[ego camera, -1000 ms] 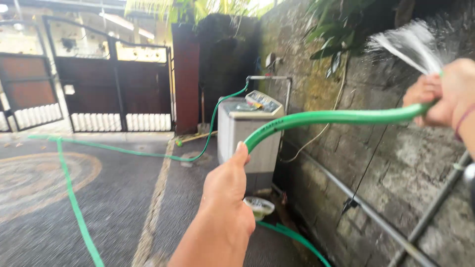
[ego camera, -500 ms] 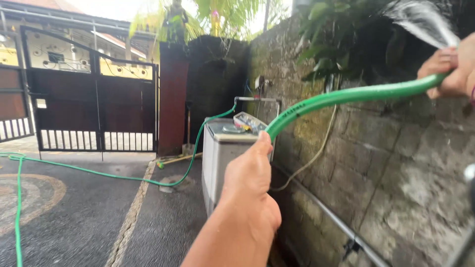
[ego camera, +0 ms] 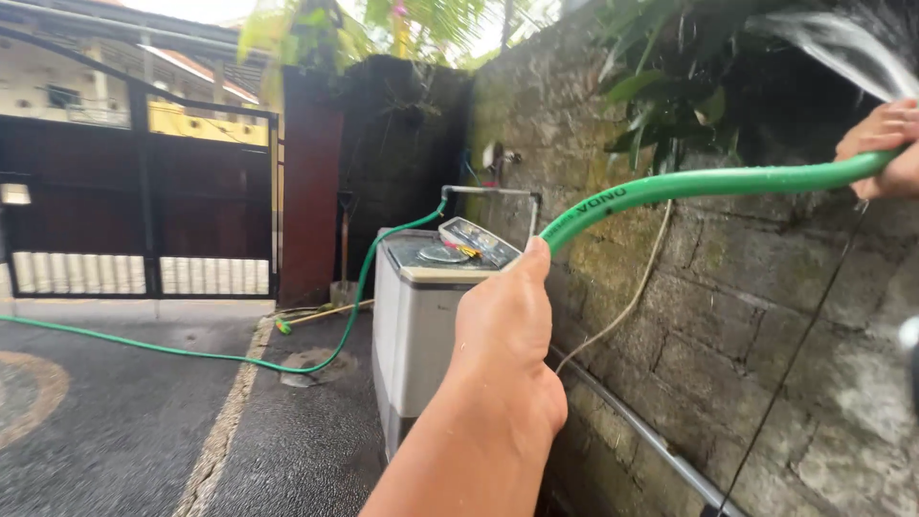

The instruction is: The person uses a garden hose to water outdoor plants and then fills an outdoor washing machine with water.

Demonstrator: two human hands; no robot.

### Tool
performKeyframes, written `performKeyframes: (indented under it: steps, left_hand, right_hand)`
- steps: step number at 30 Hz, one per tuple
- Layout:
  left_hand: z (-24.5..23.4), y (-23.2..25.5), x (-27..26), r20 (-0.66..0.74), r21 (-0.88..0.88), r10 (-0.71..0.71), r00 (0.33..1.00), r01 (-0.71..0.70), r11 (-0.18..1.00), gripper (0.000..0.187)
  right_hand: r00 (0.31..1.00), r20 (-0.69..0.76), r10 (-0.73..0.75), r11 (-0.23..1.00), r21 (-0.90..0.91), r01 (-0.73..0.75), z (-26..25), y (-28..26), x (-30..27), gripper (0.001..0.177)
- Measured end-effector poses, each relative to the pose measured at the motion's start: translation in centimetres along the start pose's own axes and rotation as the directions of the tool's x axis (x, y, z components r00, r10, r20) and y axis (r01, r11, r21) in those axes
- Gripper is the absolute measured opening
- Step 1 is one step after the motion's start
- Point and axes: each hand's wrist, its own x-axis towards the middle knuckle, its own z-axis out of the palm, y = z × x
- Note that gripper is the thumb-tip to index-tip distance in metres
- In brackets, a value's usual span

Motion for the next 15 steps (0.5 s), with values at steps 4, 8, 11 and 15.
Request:
performKeyframes:
  steps: [4,8,11,15]
  left_hand:
    - [0.1,-0.5,1.3,0.003,0.019,-0.122,0.993,0.122,0.992,0.055]
    - [0.5,-3.3,3.9,0.020,0.059,-0.170,0.985,0.168,0.984,0.051]
    - [1.3,-4.2,4.3,0.047,0.107,-0.178,0.983,0.172,0.979,0.048]
    - [3.3,-5.2,3.5,0.105,0.086,-0.269,0.958,0.260,0.962,0.042]
  right_hand:
    - [0.813,-0.549,-0.194,0.957,-0.287,0.035,-0.3,0.0,-5.7,0.020]
    - [0.245,-0.671,-0.700,0.637,-0.741,-0.213,-0.6,2.1,-9.5,0.035]
    - [0.510,-0.714,-0.479,0.833,-0.553,0.009,-2.0,-3.8,-14.9,0.032]
    - [0.830,-0.558,0.000,0.978,-0.173,-0.117,-5.1,-12.6,-18.3,0.021]
